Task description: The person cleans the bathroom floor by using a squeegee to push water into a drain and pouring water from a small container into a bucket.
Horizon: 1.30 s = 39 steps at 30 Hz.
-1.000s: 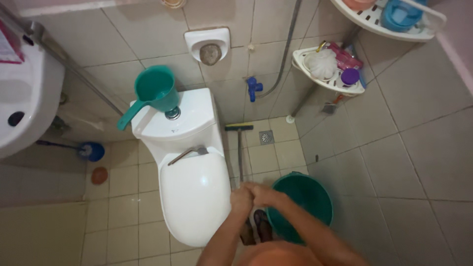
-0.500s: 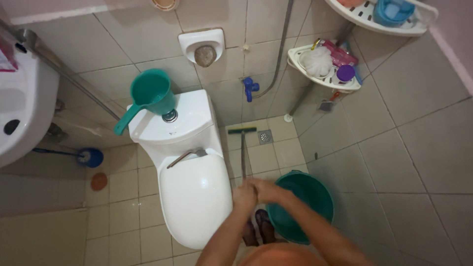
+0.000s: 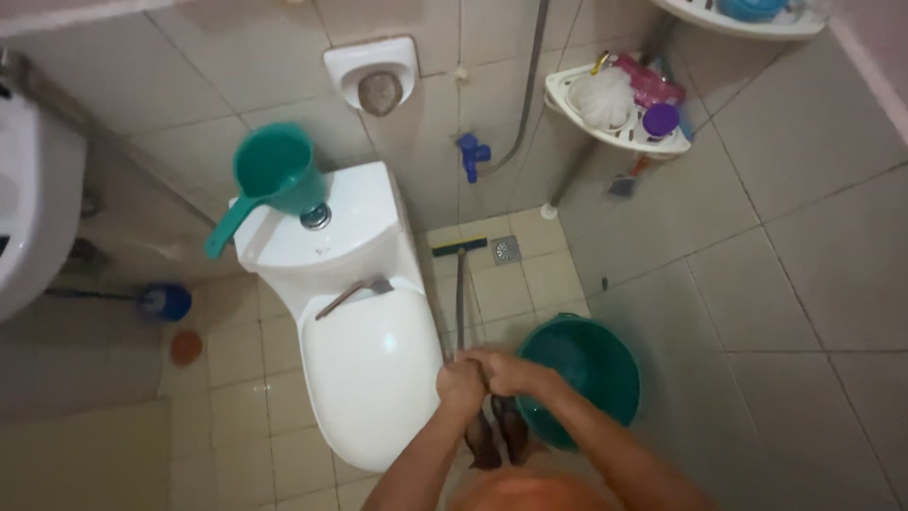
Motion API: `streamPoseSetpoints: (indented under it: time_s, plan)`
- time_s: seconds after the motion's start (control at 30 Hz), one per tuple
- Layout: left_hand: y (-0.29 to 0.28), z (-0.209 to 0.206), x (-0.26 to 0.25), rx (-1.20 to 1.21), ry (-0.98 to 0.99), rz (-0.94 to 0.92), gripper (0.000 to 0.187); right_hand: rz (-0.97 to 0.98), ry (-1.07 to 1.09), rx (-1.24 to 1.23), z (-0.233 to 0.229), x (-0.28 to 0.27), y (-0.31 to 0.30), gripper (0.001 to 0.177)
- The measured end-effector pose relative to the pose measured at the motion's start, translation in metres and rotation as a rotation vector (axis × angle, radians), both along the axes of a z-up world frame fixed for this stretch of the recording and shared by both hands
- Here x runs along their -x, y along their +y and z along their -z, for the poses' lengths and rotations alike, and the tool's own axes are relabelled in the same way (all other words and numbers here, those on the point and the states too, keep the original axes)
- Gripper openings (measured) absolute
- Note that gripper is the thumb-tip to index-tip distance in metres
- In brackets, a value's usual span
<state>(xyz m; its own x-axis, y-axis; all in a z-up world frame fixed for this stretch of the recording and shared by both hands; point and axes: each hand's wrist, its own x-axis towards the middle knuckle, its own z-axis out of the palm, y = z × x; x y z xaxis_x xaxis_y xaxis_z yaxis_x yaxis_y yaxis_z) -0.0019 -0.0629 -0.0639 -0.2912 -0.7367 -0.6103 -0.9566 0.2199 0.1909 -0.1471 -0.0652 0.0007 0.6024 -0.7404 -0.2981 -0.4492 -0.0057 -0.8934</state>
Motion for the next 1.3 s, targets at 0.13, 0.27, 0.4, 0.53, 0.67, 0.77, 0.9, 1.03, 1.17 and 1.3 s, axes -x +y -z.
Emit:
streamPoseSetpoints:
  time_s: [0.13,0.27,0.4,0.53,0.67,0.77,0.9,1.03,1.17,1.3]
  plan:
    - [-0.034,0.012,0.013,0.091,-0.037,0.112,0.029,0.128,0.132,-0.038,0.007,0.001,-0.028,0.061]
    - [-0.047,-0.018,0.015,-0.007,-0.105,0.092,0.033,0.082,0.149,0.022,0.013,0.002,-0.044,0.066]
    - [0.002,-0.056,-0.018,-0.044,0.012,-0.016,0.03,-0.111,-0.19,-0.183,-0.003,-0.014,-0.019,0.039]
    - [0.039,-0.075,-0.049,-0.001,0.077,0.002,0.03,-0.136,-0.115,-0.238,-0.011,-0.029,0.004,0.057]
    - [0.011,-0.032,-0.043,0.238,0.147,-0.085,0.033,-0.041,-0.025,0.107,0.033,-0.021,-0.021,0.079]
    - [-0.046,0.013,-0.021,0.185,0.295,-0.067,0.023,0.098,0.051,0.01,0.075,-0.011,-0.052,0.072]
    - [-0.069,0.018,0.01,-0.005,0.284,-0.385,0.031,0.184,0.084,-0.109,0.103,0.005,-0.078,0.063]
    - [-0.036,-0.016,0.009,-0.025,0.083,-0.341,0.035,0.137,-0.053,-0.299,0.091,0.006,-0.065,0.064]
    - [0.025,-0.028,-0.002,-0.037,0.051,-0.204,0.033,-0.173,0.031,-0.209,0.062,0.008,-0.033,0.057]
    - [0.039,-0.002,0.017,0.005,0.102,-0.25,0.028,-0.067,-0.016,-0.262,0.07,0.018,0.001,0.062]
